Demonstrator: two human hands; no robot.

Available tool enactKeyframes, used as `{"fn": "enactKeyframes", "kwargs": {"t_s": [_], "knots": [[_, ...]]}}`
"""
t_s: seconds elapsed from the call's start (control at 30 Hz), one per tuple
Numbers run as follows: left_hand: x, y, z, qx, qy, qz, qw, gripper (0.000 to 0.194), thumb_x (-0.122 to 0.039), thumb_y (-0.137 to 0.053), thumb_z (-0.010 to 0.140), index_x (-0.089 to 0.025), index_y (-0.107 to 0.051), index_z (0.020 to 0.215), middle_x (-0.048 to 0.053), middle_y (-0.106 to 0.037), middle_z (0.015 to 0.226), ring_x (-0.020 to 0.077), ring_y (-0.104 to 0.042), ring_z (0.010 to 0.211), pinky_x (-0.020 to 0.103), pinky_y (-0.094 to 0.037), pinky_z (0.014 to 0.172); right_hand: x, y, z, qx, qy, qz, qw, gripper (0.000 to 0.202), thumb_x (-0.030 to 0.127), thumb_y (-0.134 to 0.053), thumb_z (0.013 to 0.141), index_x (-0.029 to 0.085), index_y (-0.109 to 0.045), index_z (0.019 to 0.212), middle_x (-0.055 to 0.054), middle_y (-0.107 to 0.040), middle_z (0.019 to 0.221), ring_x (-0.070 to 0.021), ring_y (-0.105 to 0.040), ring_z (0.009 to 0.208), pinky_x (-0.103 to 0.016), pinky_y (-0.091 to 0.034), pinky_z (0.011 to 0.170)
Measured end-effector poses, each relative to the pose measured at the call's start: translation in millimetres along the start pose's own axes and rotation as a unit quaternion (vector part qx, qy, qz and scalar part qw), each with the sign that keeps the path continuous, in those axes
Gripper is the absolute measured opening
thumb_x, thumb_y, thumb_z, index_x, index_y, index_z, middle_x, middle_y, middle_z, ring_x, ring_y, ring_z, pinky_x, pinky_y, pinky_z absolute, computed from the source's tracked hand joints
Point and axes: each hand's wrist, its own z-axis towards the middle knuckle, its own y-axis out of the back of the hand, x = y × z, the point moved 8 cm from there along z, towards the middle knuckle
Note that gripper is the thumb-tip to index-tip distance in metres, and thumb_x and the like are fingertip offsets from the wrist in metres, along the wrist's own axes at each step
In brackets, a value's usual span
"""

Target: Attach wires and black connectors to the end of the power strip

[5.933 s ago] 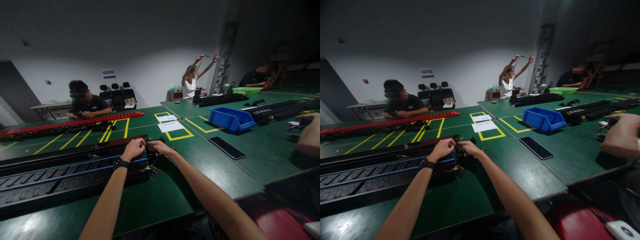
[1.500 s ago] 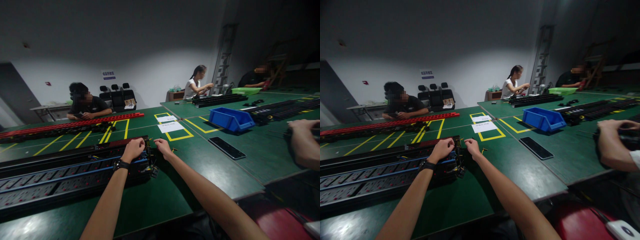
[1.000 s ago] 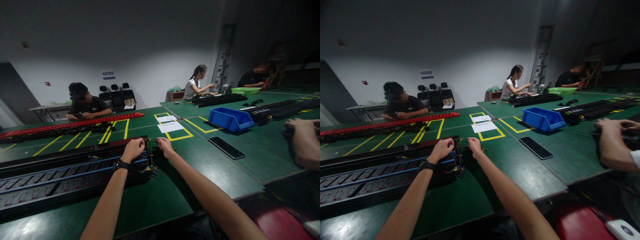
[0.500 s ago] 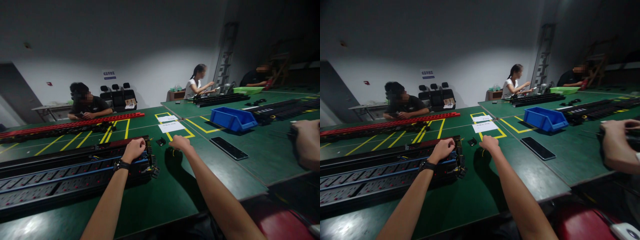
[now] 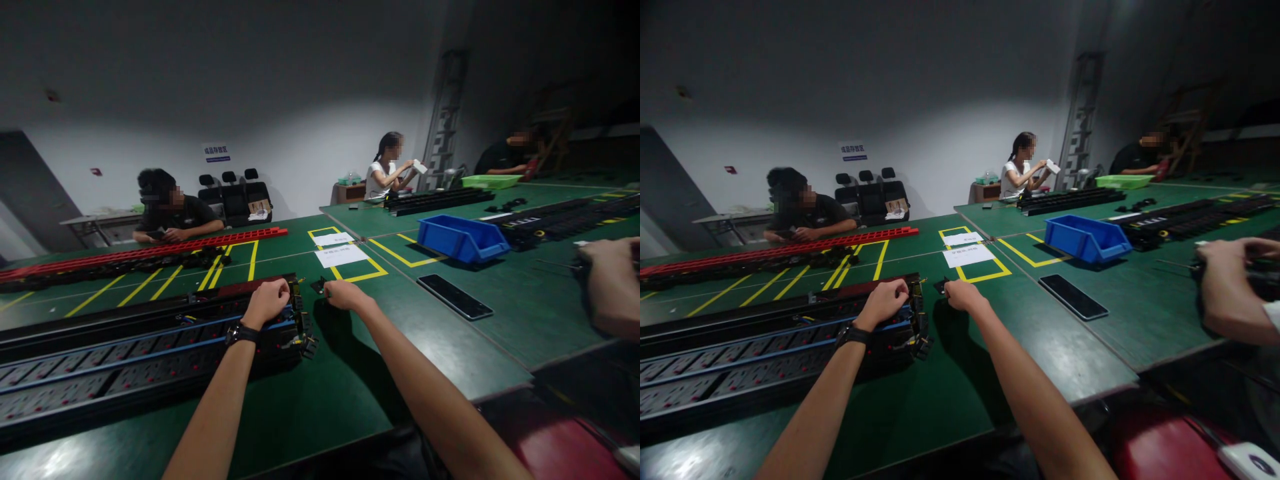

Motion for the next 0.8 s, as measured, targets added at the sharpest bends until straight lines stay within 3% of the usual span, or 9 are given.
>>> {"fn": "enactKeyframes", "kwargs": {"t_s": [0.17, 0.33, 0.53, 0.63, 0.8], "knots": [[-0.8, 0.8, -0.5, -0.002, -0.001, 0.004, 1.000, 0.016, -0.025, -0.053, 0.086, -0.025, -0.069, 0.085, 0.003, -0.074, 0.085, 0.0203, -0.067, 0.078, 0.027, -0.042, 0.067, 12.5, -2.2, -0.6, -0.020, 0.013, 0.000, 1.000, 0.020, 0.002, -0.063, 0.073, 0.018, -0.074, 0.079, -0.012, -0.073, 0.084, -0.0239, -0.066, 0.080, -0.030, -0.041, 0.071], [-1.3, 1.0, -0.6, 0.000, 0.000, 0.004, 1.000, 0.017, -0.025, -0.052, 0.085, -0.025, -0.070, 0.087, 0.003, -0.074, 0.084, 0.0206, -0.067, 0.078, 0.027, -0.042, 0.067, 30.5, -4.5, -0.8, -0.029, 0.076, 0.040, 0.996, 0.026, 0.002, -0.062, 0.070, 0.022, -0.074, 0.081, -0.005, -0.072, 0.081, -0.0193, -0.062, 0.074, -0.027, -0.037, 0.064], [-0.7, -0.4, -0.7, -0.002, 0.000, 0.009, 1.000, 0.018, -0.024, -0.052, 0.086, -0.025, -0.070, 0.087, 0.003, -0.075, 0.086, 0.0205, -0.068, 0.079, 0.027, -0.043, 0.068, 31.3, -5.4, 9.1, -0.161, 0.083, 0.179, 0.967, 0.017, 0.009, -0.062, 0.074, 0.020, -0.069, 0.085, 0.002, -0.065, 0.071, -0.0143, -0.058, 0.066, -0.023, -0.038, 0.061], [-1.0, -1.0, -0.7, 0.001, -0.001, 0.011, 1.000, 0.019, -0.023, -0.051, 0.085, -0.024, -0.070, 0.087, 0.003, -0.075, 0.085, 0.0202, -0.068, 0.079, 0.027, -0.043, 0.070, 36.9, -9.8, 11.2, -0.209, 0.099, 0.162, 0.959, 0.019, 0.007, -0.060, 0.075, 0.020, -0.069, 0.086, 0.000, -0.066, 0.077, -0.0151, -0.058, 0.070, -0.023, -0.041, 0.066], [-0.6, 0.0, -1.1, 0.000, 0.003, 0.013, 1.000, 0.018, -0.022, -0.051, 0.085, -0.025, -0.069, 0.085, 0.003, -0.074, 0.082, 0.0202, -0.068, 0.078, 0.026, -0.042, 0.068, 54.0, -16.4, 13.1, -0.210, 0.151, 0.079, 0.963, 0.021, 0.009, -0.056, 0.084, 0.020, -0.071, 0.094, -0.006, -0.069, 0.094, -0.0189, -0.061, 0.088, -0.027, -0.044, 0.080]]}}
